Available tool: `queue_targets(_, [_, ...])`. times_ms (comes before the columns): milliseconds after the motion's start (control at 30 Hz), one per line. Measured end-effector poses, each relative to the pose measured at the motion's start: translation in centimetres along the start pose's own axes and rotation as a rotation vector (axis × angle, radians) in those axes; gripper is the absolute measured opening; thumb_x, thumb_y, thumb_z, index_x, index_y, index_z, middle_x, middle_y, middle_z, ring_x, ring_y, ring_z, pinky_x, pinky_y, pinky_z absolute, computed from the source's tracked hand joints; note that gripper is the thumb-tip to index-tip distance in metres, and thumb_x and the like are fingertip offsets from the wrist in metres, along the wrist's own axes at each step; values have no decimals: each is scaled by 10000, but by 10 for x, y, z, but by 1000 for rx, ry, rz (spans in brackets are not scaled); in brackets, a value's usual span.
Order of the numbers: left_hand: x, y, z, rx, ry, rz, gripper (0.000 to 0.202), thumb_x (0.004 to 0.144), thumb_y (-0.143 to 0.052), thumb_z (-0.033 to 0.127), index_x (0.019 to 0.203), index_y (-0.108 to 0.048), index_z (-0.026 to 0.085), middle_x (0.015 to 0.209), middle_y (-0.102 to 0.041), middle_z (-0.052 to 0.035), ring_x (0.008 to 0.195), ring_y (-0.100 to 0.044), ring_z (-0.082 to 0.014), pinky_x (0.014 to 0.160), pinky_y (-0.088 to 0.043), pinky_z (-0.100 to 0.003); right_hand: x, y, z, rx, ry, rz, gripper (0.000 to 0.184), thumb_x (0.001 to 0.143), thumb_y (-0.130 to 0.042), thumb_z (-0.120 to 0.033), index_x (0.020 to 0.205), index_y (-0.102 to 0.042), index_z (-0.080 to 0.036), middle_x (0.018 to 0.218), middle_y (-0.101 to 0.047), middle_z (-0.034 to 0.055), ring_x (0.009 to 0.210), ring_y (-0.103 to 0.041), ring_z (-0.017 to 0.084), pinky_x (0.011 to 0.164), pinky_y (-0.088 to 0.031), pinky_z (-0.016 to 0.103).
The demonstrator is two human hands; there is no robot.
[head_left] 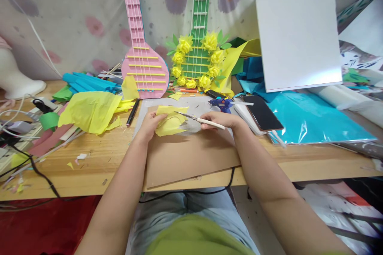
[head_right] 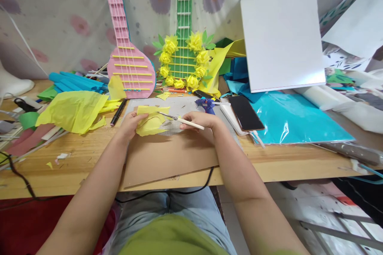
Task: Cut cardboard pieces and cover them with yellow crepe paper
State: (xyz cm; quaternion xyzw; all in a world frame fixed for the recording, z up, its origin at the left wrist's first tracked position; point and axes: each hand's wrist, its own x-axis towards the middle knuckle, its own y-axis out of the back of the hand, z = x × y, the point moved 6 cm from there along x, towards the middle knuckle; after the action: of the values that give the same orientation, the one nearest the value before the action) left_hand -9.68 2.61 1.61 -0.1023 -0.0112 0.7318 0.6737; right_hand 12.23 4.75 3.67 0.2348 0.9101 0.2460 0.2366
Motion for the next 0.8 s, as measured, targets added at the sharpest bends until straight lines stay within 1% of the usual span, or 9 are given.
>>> queue_targets(100, [3,3,1,-9,-8,55,358,547,-739,378,803,-677,135,709,-697,-57,634,-645,-197,570,-487,-269,0,1,1,-20,-8,1,462,697,-537,-616,728,-479,-159,539,-465,-37,488,-429,83,480,-300,219])
queue_targets(200, [8,11,7,-19,-99,147,395,553,-728,389,855,-654,146,732,-698,-42,664,-647,-192,602,-493,-274,-2,4,3,-9,-32,33,461,680,-560,-612,717,-489,-158,539,-480,-31,489,-439,86,477,-304,222])
queue_targets(333, [12,24,17,4,-212,335,372,565,-708,395,831,-625,150,741,-692,-36,700,-645,-188,627,-494,-273,3,13,-2,203,-20,303,442,681,-581,-586,656,-459,-162,510,-479,-25,450,-425,73,455,-320,216])
queue_targets(367, [12,21,19,25,-217,324,367,566,-707,394,824,-624,147,738,-689,-37,696,-643,-188,628,-494,-276,5,15,-4,292,-4,400,436,686,-583,-577,656,-451,-163,526,-494,-16,456,-440,73,458,-339,215])
queue_targets(433, [13,6,18,79,-180,199,368,560,-716,390,816,-630,139,725,-683,-39,667,-637,-187,621,-495,-285,12,14,-7,465,-17,556,432,649,-634,-553,697,-457,-162,624,-563,22,518,-515,97,483,-401,222])
queue_targets(533, [10,-26,11,169,-84,-83,358,558,-730,371,815,-642,138,717,-677,-36,622,-625,-176,598,-496,-283,26,2,-13,545,-30,594,446,563,-727,-479,727,-457,-165,677,-583,35,584,-551,118,521,-448,231])
queue_targets(600, [7,-41,8,207,-69,-189,337,564,-735,351,818,-647,147,734,-678,-33,615,-623,-167,586,-494,-273,32,-3,-15,516,-32,587,443,528,-751,-428,725,-448,-172,640,-545,3,553,-516,101,503,-434,224])
queue_targets(700, [5,-48,2,173,-61,-230,337,561,-745,334,832,-651,158,764,-683,-34,623,-629,-167,603,-499,-278,34,-7,-13,471,-36,580,408,531,-732,-383,736,-444,-180,633,-500,-25,533,-475,86,482,-406,216])
queue_targets(800, [5,-41,-3,94,-26,-188,405,542,-767,325,892,-649,160,794,-690,-43,643,-639,-173,641,-507,-296,35,-9,-10,454,-32,546,367,546,-703,-354,747,-447,-183,653,-502,-25,553,-481,93,497,-398,225])
